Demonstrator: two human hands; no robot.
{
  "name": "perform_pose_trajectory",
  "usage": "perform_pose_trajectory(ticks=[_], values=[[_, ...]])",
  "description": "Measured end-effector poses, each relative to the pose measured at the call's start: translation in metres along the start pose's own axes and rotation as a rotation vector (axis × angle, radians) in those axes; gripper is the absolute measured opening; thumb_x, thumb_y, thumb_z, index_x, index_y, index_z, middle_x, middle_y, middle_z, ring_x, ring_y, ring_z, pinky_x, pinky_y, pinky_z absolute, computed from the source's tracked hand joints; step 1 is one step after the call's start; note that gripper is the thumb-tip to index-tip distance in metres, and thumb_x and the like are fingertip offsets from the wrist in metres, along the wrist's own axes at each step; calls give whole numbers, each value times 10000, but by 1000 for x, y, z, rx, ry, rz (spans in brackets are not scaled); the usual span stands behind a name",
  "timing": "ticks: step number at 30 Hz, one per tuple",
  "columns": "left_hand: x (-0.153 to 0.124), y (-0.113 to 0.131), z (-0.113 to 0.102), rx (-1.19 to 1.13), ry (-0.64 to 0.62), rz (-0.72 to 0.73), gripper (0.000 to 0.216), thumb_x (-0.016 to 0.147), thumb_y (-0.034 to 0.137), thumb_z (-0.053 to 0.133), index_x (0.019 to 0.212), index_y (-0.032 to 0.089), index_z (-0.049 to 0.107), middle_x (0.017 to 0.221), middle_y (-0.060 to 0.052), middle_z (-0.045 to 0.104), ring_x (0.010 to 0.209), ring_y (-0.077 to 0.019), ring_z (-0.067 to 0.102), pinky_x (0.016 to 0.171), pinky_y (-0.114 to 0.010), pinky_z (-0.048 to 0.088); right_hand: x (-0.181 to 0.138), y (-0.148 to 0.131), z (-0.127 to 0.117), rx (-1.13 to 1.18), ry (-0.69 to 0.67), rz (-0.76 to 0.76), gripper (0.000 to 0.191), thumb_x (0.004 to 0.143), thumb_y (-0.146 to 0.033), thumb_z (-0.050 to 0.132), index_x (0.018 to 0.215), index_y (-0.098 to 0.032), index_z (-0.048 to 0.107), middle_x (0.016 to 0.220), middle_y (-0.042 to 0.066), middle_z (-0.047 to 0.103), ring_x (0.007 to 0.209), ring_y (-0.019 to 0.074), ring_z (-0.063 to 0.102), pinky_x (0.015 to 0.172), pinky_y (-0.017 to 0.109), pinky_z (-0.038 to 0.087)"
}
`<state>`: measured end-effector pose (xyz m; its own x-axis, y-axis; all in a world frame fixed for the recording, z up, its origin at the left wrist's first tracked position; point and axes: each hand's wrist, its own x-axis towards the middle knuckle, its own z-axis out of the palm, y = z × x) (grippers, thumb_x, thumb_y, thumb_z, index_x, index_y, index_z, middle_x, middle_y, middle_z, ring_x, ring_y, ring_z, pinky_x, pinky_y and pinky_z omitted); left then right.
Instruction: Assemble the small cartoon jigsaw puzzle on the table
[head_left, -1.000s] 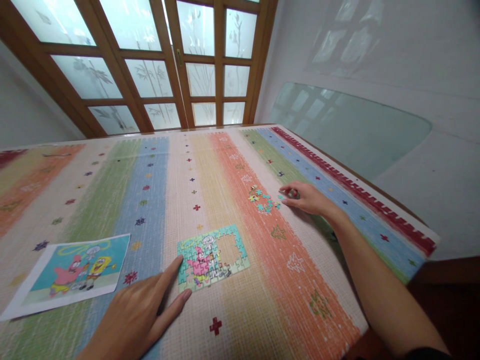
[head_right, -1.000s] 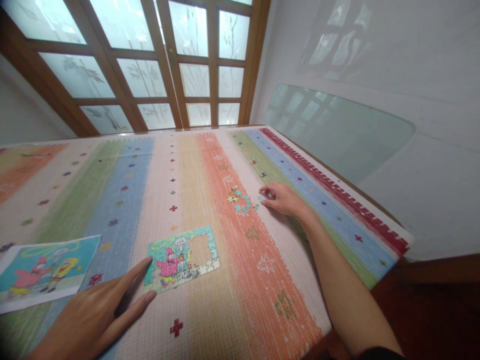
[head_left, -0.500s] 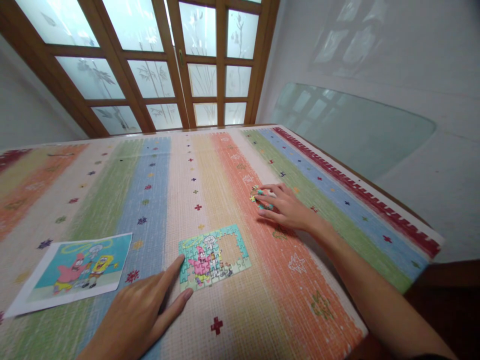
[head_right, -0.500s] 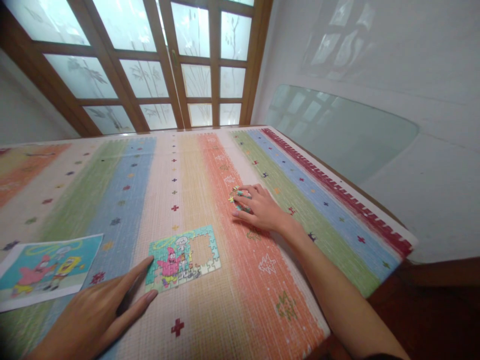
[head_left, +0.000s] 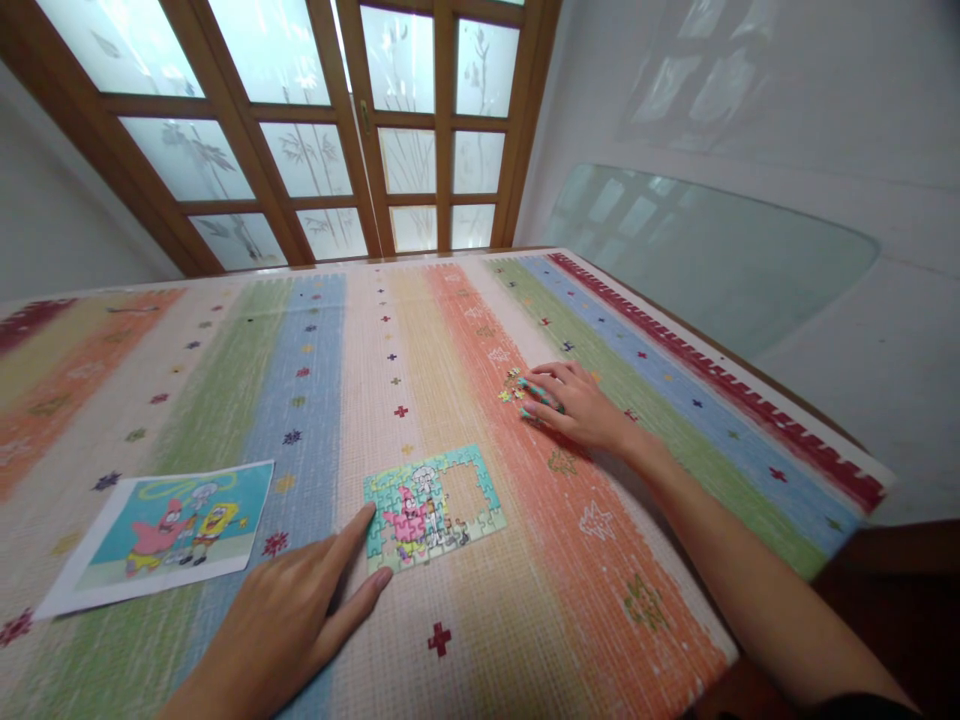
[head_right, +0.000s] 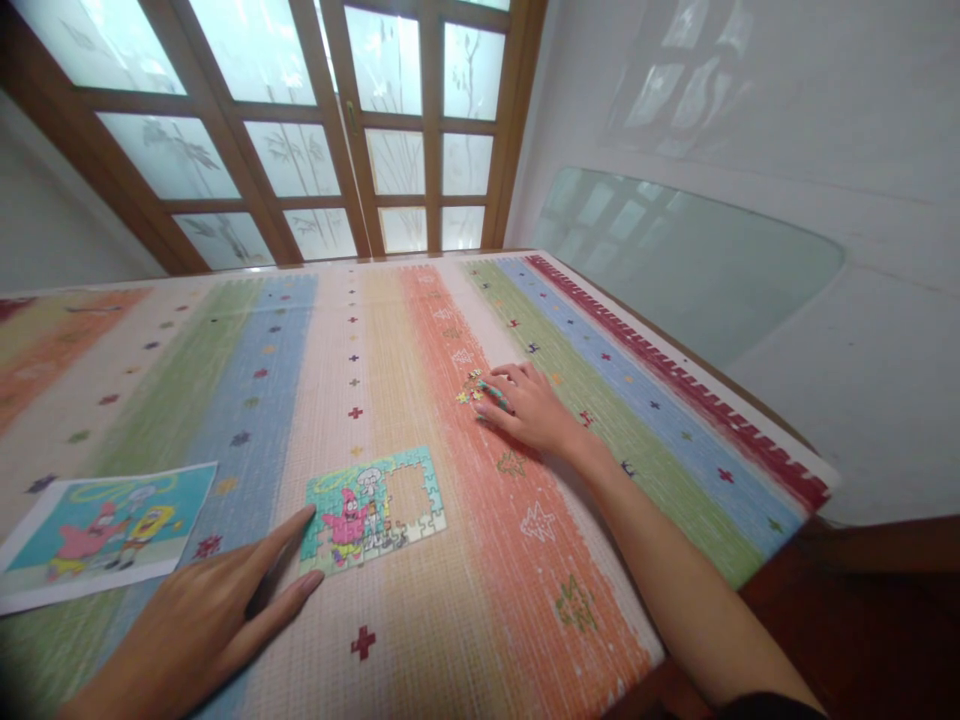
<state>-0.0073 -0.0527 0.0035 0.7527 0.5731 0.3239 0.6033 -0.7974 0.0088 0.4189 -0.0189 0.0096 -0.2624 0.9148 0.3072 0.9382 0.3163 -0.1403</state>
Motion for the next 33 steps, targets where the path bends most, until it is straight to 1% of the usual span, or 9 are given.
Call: perform_pose_trajectory(ticks=[2,4,8,11,14,17,21,27,33], values=[[-1,-1,1,-4,0,-5,510,1071,517,339,1406,154,464,896,-65,801,689,-233,774,618,-324,613,-2,8,-1,-15,28,45,348,1025,-408,466,1269,-244,653,1311,120,606,1174,330,533,1015,526,442],[-2,-1,2,-12,-2,-12,512,1068,521,346,1419,165,457,912,-64,802,704,-235,777,621,-326,613,-4,18,-2,-26,57,88,326,1006,-313,437,1202,-223,682,1265,122,624,1148,329,538,992,524,448],[-3,-1,3,-11,-4,-12,514,1069,512,346,1421,155,458,912,-71,802,699,-241,776,618,-334,615,-7,35,-5,-41,72,136,361,827,-94,470,1055,-220,719,1180,108,651,1104,320,553,954,510,457],[-1,-1,1,4,-4,1,517,1075,510,325,1397,132,467,874,-71,798,669,-237,770,606,-333,615,-7,41,-9,1,38,151,372,753,-54,498,990,-227,725,1121,97,666,1046,305,576,925,491,468],[0,0,-1,4,0,-3,512,1077,517,314,1394,145,469,875,-63,799,685,-231,774,608,-319,614,-7,43,-16,71,-17,157,320,771,-73,524,958,-238,723,1076,86,676,1025,293,594,948,488,461],[1,1,-1,1,3,-8,516,1076,520,318,1387,142,482,883,-69,801,694,-230,776,612,-315,616,-8,41,-24,118,-111,152,295,798,-101,541,981,-244,722,1075,82,676,1004,280,601,953,481,462],[-1,0,1,-5,-6,-14,521,1073,522,329,1390,141,491,890,-71,802,684,-230,774,629,-322,621,-10,39,-29,103,-191,160,298,743,-119,602,1000,-229,706,1090,99,653,1033,289,586,950,463,474],[-2,-1,2,-6,-33,-35,535,1071,535,311,1412,158,478,930,-76,803,734,-241,782,649,-334,623,-10,34,-27,61,-213,148,244,751,-212,632,989,-237,681,1050,103,650,996,302,588,904,477,482],[-2,1,0,0,-18,-6,519,1075,511,328,1407,135,462,920,-85,802,719,-244,780,623,-338,621,-8,27,-23,102,-208,121,194,847,-350,611,995,-240,671,1089,104,651,1060,315,586,922,504,473]])
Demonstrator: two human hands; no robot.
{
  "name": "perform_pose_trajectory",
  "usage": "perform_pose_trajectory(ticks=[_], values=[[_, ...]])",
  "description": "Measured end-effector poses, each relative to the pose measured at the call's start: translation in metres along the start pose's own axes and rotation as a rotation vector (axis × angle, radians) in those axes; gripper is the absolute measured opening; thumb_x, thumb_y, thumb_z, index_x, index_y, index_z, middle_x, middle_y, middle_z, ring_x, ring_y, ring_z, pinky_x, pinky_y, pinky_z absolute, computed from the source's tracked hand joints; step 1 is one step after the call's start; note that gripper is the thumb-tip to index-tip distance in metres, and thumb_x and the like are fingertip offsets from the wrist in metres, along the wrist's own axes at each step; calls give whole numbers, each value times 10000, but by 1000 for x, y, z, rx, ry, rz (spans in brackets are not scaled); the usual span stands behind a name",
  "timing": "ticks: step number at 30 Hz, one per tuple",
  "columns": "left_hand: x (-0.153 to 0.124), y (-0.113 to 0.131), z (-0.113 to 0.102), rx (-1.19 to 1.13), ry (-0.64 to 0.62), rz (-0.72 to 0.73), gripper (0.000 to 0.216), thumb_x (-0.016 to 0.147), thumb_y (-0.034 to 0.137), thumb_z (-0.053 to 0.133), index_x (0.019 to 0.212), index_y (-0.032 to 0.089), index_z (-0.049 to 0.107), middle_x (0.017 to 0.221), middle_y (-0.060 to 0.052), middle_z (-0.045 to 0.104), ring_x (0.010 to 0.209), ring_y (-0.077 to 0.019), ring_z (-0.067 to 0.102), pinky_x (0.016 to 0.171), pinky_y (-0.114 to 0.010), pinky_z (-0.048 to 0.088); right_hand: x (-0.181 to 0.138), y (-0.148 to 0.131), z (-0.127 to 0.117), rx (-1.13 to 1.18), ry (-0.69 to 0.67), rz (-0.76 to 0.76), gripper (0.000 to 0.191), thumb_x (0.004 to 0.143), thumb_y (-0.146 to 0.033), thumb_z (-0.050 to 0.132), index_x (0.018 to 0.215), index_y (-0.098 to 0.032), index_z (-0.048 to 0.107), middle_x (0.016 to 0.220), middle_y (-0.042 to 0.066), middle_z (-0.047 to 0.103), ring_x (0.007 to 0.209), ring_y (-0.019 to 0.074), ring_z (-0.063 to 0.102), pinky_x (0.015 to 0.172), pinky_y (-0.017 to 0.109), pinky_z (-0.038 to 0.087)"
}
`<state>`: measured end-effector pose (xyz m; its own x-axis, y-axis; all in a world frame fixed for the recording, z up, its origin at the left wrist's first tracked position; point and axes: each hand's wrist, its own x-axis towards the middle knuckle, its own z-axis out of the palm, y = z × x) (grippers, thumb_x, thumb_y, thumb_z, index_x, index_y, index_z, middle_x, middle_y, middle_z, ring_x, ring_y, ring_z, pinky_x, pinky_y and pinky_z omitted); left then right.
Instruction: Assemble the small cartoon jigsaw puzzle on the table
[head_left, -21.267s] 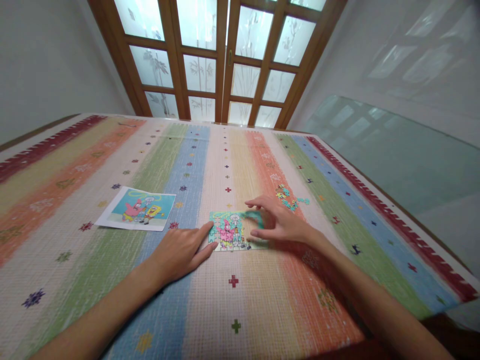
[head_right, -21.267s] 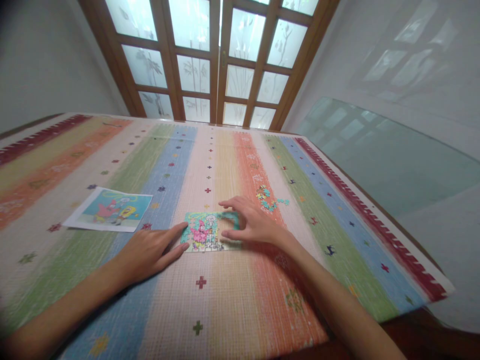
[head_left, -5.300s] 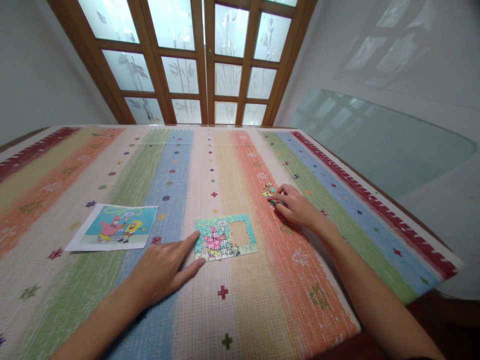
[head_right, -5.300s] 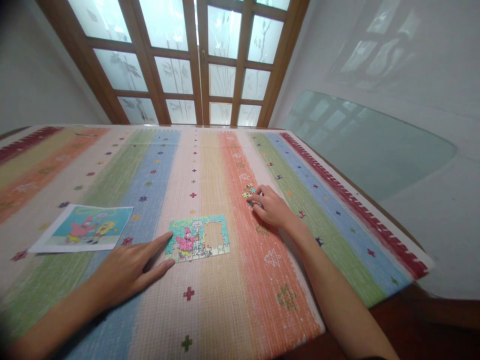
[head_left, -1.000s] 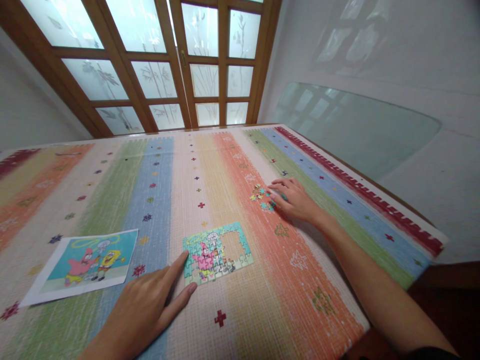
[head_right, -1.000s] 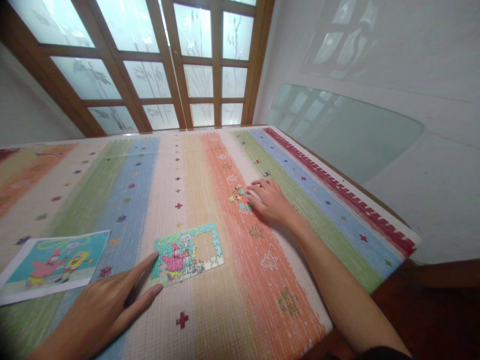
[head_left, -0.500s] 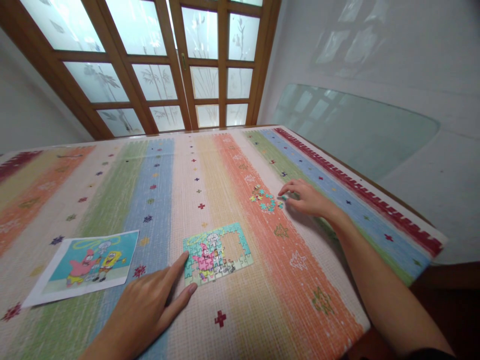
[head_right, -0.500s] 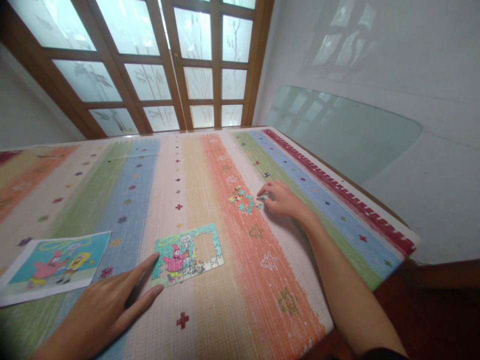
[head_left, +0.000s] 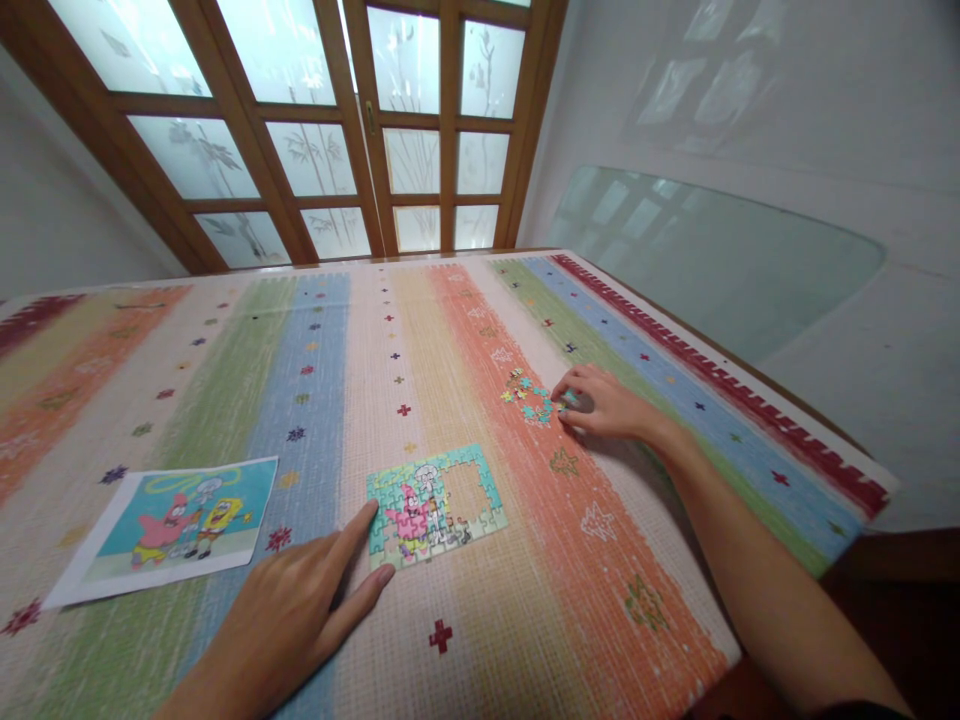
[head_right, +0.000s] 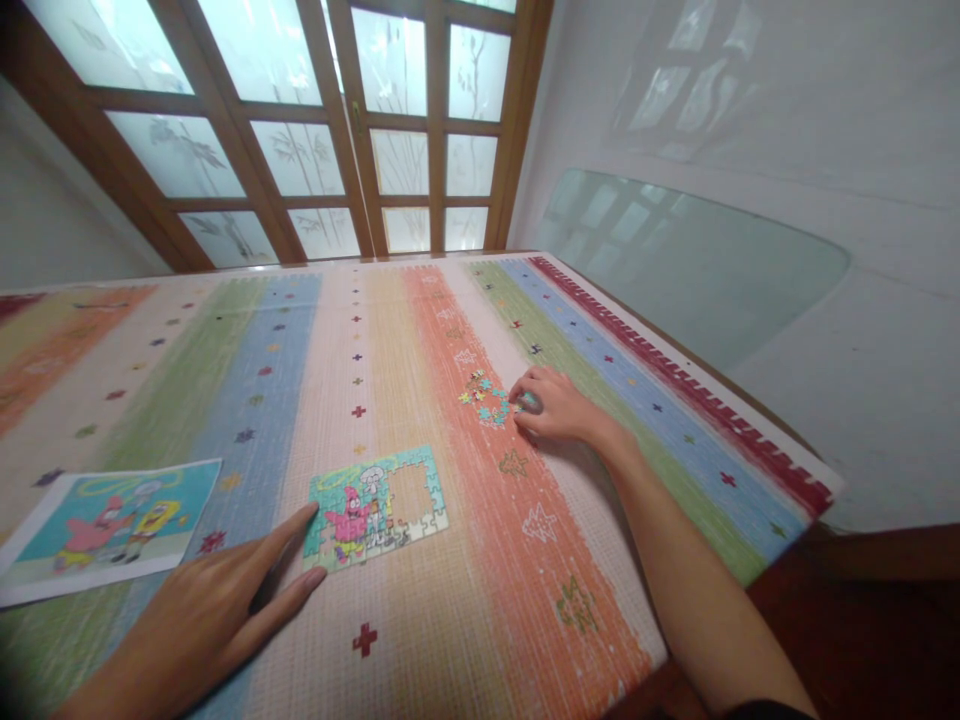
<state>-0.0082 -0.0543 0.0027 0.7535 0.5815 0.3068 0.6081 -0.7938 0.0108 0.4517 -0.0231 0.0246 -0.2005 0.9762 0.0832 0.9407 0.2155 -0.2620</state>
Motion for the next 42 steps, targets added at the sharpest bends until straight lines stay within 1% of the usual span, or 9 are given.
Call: perform_pose_trajectory(ticks=[4,9,18,23,28,32,35,38,42], values=[[0,-1,0,11,9,0,525,1077,515,318,1407,133,460,924,-90,802,727,-245,781,624,-338,621,1,0,3,7,18,-27,217,903,-418,586,1002,-243,668,1082,106,651,1052,302,589,931,493,474],[1,-1,1,-14,5,-4,525,1073,517,333,1410,141,474,935,-87,803,729,-240,781,630,-331,622,1,0,3,-4,14,-33,211,899,-406,597,1019,-249,671,1082,105,649,1041,300,593,924,489,478],[-2,-2,-1,-60,-42,-53,538,1047,542,397,1448,194,484,974,-72,805,768,-253,783,676,-353,629,3,-5,6,29,38,-48,178,905,-397,573,950,-239,642,1039,106,649,1018,286,597,918,469,483],[-2,-3,1,-55,-30,-46,550,1051,539,380,1458,184,481,1000,-85,803,778,-262,783,675,-359,628,4,-7,4,87,30,-68,160,892,-403,581,883,-252,632,970,96,657,956,277,607,891,455,493],[-3,-3,3,-46,-47,-59,552,1049,548,372,1456,192,485,1017,-91,800,798,-258,785,695,-353,627,4,-4,6,113,50,-58,177,879,-405,596,952,-254,652,993,95,665,975,281,610,907,465,499],[-2,-3,1,-31,-40,-43,549,1060,534,352,1420,148,507,970,-105,801,757,-261,781,678,-367,628,5,-3,7,107,50,-62,186,883,-398,597,955,-241,667,1015,100,663,982,272,614,923,457,498],[-1,-2,1,-42,-43,-43,552,1059,534,349,1411,144,519,928,-96,800,725,-259,775,664,-371,626,5,-3,6,124,47,-57,183,879,-403,601,937,-239,657,979,97,661,919,255,620,875,431,510],[0,-1,0,-70,-50,-67,558,1052,546,352,1412,160,531,915,-89,798,726,-257,772,664,-367,622,5,-3,3,190,45,-14,206,854,-440,627,919,-245,642,927,86,670,812,234,607,767,403,511],[1,0,-1,-69,-55,-80,568,1054,553,330,1404,158,541,884,-85,794,700,-253,765,639,-362,611,5,-7,-1,336,31,48,301,864,-535,637,828,-237,634,821,64,680,679,193,555,624,349,460]])
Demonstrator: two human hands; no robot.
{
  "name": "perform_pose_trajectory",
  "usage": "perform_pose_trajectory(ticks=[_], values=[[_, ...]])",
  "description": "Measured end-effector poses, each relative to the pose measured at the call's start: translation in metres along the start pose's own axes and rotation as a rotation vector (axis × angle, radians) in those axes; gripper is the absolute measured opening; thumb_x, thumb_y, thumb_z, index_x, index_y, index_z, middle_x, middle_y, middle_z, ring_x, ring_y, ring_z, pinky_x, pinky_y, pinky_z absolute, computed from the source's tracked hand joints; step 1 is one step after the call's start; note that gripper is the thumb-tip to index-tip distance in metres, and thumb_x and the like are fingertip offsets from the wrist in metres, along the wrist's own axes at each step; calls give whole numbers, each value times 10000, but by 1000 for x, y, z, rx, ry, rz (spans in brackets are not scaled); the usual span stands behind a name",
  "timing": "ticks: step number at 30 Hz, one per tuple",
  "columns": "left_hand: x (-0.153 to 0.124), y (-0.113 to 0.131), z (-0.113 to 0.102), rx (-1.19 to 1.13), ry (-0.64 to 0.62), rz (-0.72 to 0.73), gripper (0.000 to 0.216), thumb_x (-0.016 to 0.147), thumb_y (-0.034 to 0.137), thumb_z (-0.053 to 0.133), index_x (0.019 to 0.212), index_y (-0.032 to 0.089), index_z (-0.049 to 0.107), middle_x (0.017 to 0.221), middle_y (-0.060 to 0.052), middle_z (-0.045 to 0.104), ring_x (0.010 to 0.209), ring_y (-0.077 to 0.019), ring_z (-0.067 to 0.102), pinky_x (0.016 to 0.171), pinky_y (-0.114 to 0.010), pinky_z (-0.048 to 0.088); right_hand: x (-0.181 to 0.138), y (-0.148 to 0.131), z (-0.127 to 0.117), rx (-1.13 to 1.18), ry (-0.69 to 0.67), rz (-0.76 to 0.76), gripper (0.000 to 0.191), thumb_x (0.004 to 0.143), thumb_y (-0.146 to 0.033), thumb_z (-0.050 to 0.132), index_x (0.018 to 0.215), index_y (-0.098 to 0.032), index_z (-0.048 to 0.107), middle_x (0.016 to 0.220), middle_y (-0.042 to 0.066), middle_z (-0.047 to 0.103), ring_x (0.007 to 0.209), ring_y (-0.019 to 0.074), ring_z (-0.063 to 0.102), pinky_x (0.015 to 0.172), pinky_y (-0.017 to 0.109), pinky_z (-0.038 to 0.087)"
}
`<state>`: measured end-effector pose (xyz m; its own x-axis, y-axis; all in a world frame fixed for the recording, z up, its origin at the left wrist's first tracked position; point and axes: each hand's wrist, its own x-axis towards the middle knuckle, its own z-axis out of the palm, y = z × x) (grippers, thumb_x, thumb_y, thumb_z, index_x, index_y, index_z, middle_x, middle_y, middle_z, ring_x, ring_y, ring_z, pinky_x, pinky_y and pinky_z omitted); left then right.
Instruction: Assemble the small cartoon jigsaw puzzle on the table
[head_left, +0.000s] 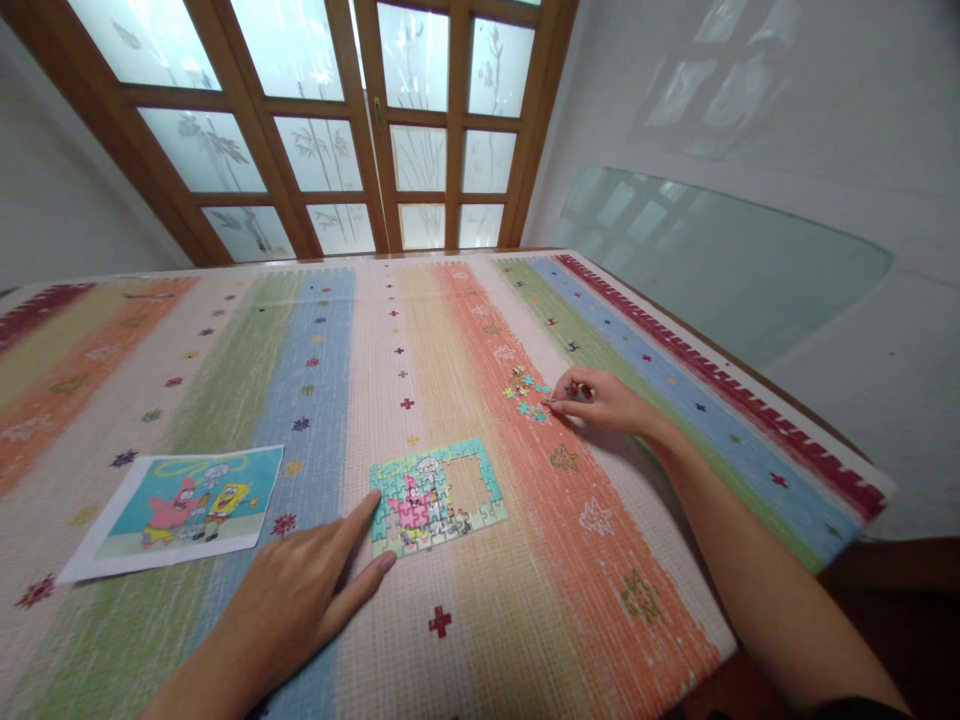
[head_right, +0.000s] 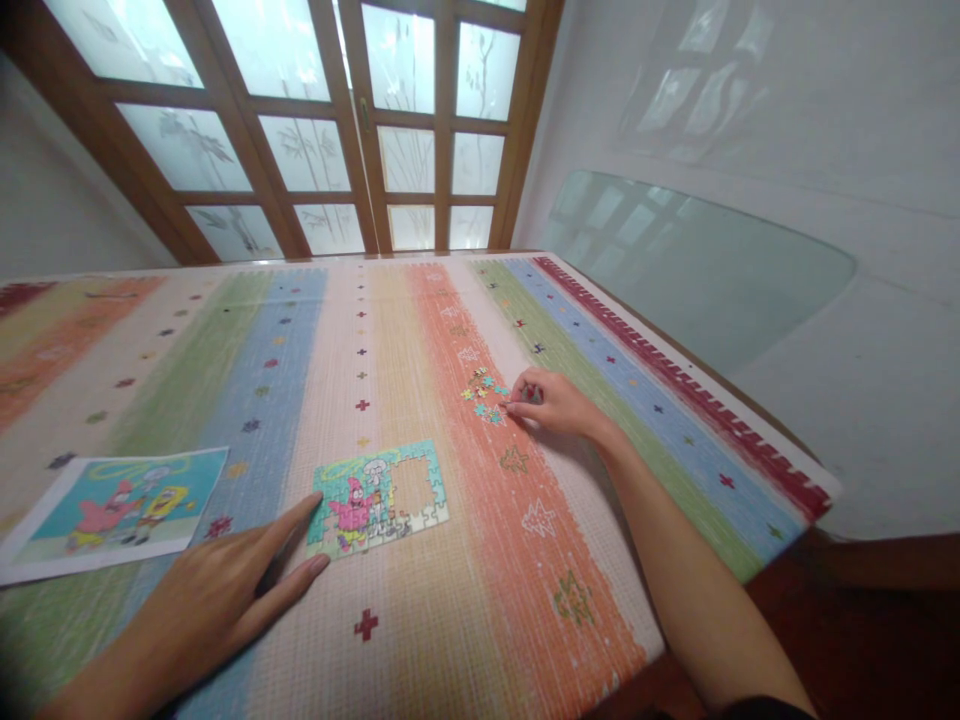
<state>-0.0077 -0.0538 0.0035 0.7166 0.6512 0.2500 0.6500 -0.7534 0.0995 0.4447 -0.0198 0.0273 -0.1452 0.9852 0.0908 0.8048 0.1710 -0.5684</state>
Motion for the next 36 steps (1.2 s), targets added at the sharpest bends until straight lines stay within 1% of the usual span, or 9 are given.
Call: perform_pose_trajectory(ticks=[2,4,8,15,21,26,29,32,36], values=[[0,1,-1,13,-6,8,574,1061,552,308,1395,148,542,871,-84,793,696,-253,765,627,-360,605,0,-5,1,93,6,22,343,869,-569,645,813,-232,627,770,49,673,645,178,543,591,332,443],[1,1,-1,22,-13,14,578,1067,547,288,1393,141,539,874,-87,793,703,-254,766,628,-359,602,0,-11,3,237,6,24,345,868,-573,658,891,-230,637,795,45,684,664,178,578,600,324,463],[2,3,-2,25,-42,-8,576,1067,538,293,1413,141,528,929,-113,795,746,-266,771,661,-374,603,0,-23,8,436,-131,14,392,894,-553,642,1095,-217,669,784,26,688,616,155,601,578,297,468],[2,3,-2,40,-83,-7,571,1077,527,248,1404,133,502,964,-119,795,780,-269,774,661,-375,596,1,-42,24,520,-261,47,279,849,-484,693,898,-209,681,721,18,665,601,146,589,555,279,465],[3,4,-2,33,-119,-19,574,1078,517,258,1409,109,489,971,-145,788,798,-296,772,670,-412,600,4,-56,37,458,-216,19,247,848,-441,672,880,-196,689,769,55,690,613,154,577,549,286,463],[5,5,-3,12,-188,-44,613,1067,544,279,1415,87,493,1009,-178,779,835,-340,769,699,-472,601,9,-76,46,380,-150,-62,173,867,-325,629,936,-177,688,805,59,684,670,165,616,631,299,495],[6,6,-4,-6,-212,-61,617,1066,545,278,1426,87,485,1021,-181,776,863,-350,767,724,-485,595,8,-102,56,302,-174,-189,286,884,-238,595,1137,-195,722,785,30,675,685,152,591,659,283,474],[7,7,-5,-4,-225,-72,611,1066,546,281,1427,96,484,1033,-175,776,879,-342,766,745,-472,585,5,-130,66,275,-239,-297,273,894,-202,573,1086,-200,768,829,35,686,705,141,578,648,264,449],[6,7,-5,3,-220,-69,603,1060,549,304,1429,107,483,1040,-169,777,879,-331,765,737,-438,571,4,-155,80,386,-333,-232,232,893,-210,606,1045,-153,771,785,30,701,661,131,594,621,246,458]])
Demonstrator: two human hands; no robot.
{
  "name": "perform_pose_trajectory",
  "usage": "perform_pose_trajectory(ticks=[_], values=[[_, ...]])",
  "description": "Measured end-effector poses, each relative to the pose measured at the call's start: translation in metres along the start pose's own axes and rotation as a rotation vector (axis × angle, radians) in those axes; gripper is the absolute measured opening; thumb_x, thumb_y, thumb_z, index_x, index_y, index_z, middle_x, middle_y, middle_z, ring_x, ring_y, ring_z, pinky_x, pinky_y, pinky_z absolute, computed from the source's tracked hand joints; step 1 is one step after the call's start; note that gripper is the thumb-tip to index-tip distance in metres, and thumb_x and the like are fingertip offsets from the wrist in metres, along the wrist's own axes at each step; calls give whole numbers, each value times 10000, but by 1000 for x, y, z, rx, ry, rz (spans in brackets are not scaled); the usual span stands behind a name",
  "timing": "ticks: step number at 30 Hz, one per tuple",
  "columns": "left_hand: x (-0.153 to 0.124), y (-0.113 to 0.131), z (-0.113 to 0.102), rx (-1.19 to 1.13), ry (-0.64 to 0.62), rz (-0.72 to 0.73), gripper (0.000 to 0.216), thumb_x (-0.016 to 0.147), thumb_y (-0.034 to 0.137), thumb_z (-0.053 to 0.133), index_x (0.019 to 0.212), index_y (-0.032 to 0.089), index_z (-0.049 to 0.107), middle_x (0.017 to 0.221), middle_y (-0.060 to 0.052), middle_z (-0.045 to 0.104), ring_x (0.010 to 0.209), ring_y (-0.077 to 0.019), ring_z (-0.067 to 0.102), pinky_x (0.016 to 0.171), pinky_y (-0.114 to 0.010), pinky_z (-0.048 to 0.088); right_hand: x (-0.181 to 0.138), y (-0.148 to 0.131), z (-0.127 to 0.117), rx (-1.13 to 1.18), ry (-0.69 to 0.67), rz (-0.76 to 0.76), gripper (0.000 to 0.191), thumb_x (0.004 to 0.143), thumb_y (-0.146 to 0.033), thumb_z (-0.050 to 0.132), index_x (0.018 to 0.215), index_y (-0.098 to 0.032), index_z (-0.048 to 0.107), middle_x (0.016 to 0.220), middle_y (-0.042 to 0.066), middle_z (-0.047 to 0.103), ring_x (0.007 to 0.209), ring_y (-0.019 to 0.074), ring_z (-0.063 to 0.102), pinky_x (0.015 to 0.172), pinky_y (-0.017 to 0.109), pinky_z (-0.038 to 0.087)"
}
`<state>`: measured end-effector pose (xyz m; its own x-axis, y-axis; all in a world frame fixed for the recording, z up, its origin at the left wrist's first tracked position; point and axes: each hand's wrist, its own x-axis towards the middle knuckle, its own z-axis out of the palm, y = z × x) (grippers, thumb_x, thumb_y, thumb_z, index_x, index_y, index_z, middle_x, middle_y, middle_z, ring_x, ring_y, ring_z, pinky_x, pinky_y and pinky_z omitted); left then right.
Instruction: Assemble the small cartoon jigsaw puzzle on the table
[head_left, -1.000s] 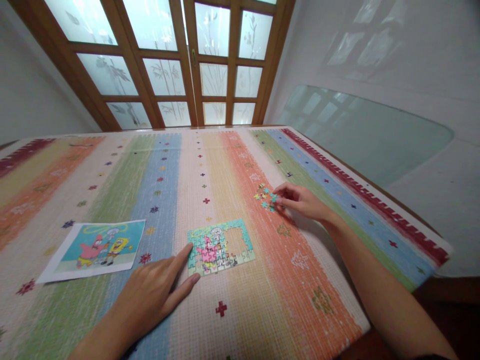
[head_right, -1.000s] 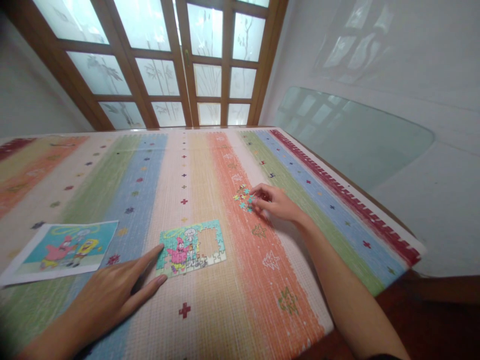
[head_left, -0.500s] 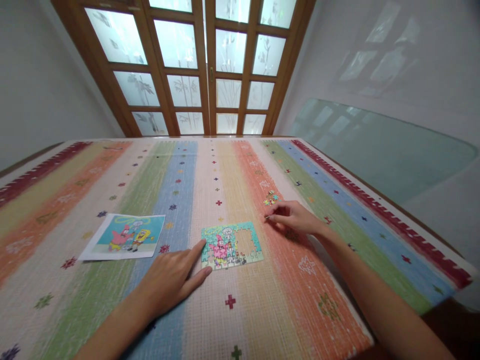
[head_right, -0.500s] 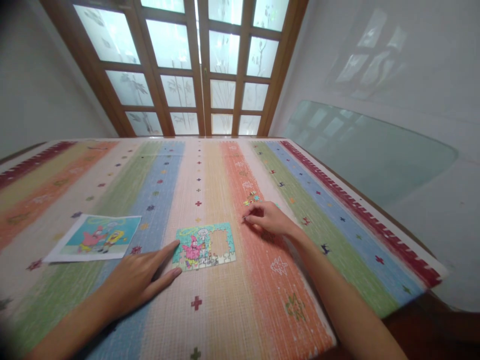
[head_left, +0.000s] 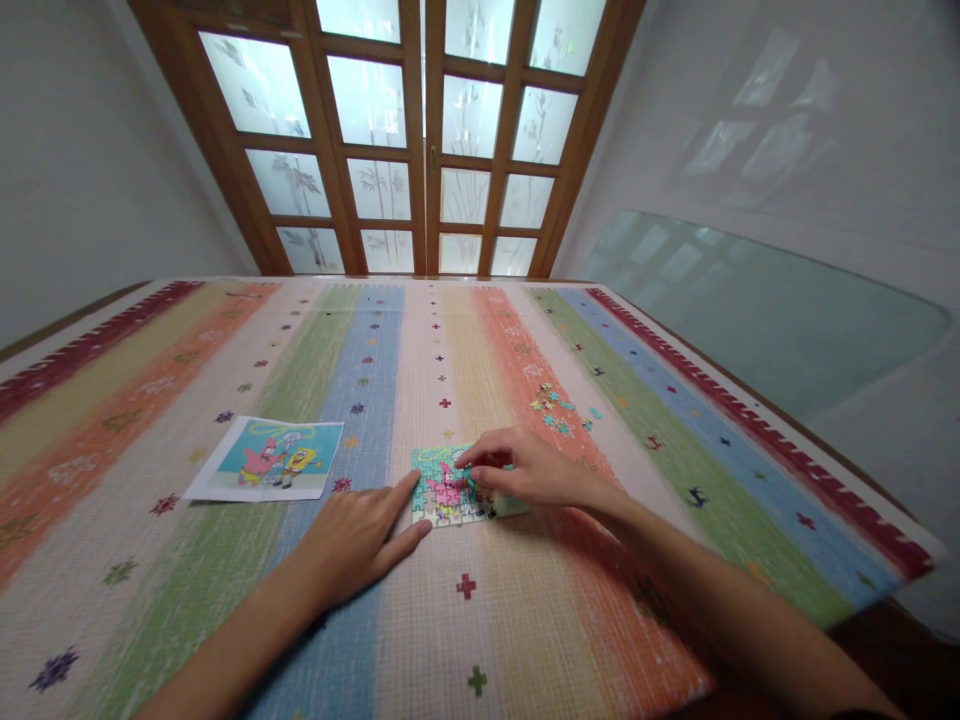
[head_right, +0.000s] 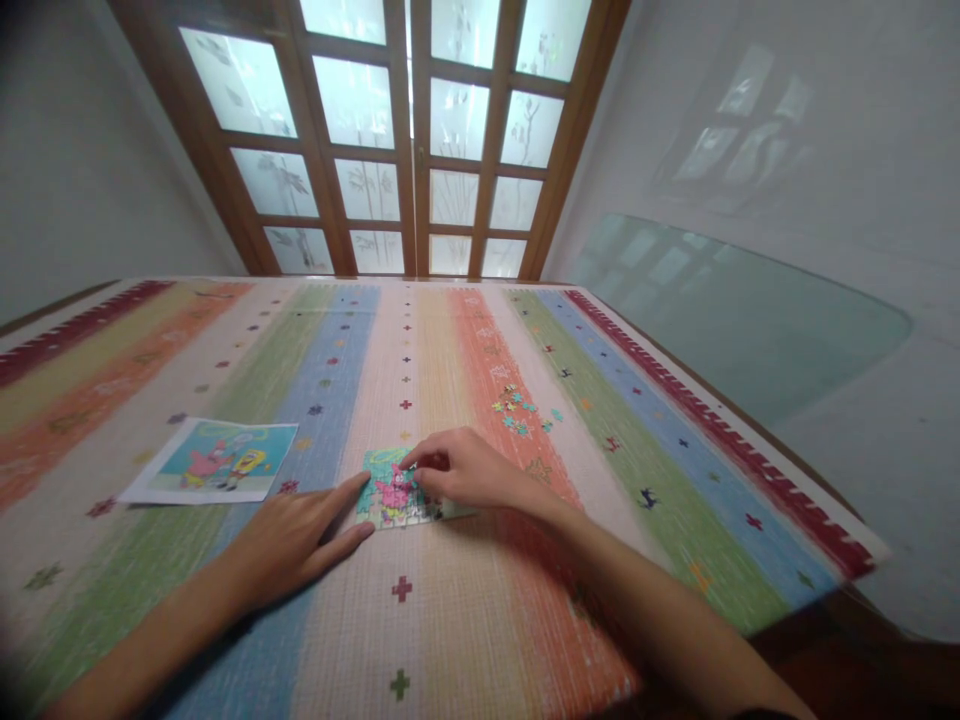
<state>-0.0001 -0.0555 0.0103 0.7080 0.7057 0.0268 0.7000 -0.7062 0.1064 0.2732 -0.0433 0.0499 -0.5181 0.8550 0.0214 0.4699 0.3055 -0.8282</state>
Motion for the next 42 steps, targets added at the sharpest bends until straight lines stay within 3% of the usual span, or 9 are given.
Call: perform_pose_trajectory(ticks=[6,14,22,28,42], values=[[0,-1,3,-13,51,13,598,1061,543,302,1413,101,500,995,-170,781,852,-332,765,718,-429,563,15,-5,25,73,19,95,168,828,-161,701,981,-121,758,748,29,711,645,128,619,608,227,464],[0,-2,5,-18,38,2,589,1052,521,365,1424,84,498,1046,-193,773,903,-360,764,748,-473,578,21,-6,47,-119,18,40,166,820,-99,727,975,-148,762,768,10,701,673,118,600,656,233,433],[1,1,1,-8,8,-6,579,1053,523,366,1415,93,503,1067,-191,772,920,-350,766,766,-473,592,22,-6,51,-283,60,-61,143,808,-80,762,922,-166,765,854,27,661,793,143,582,774,273,434],[1,2,0,8,-3,-6,591,1060,522,337,1414,76,495,1057,-194,773,904,-358,767,750,-490,591,21,-8,50,-334,54,-47,100,830,-122,773,914,-175,778,887,40,617,854,161,566,791,284,425],[1,1,0,10,74,16,577,1056,539,311,1393,117,515,998,-161,786,846,-306,771,705,-388,568,17,-10,53,-482,56,-105,74,908,-244,730,960,-201,762,938,58,600,921,201,544,822,323,424]])
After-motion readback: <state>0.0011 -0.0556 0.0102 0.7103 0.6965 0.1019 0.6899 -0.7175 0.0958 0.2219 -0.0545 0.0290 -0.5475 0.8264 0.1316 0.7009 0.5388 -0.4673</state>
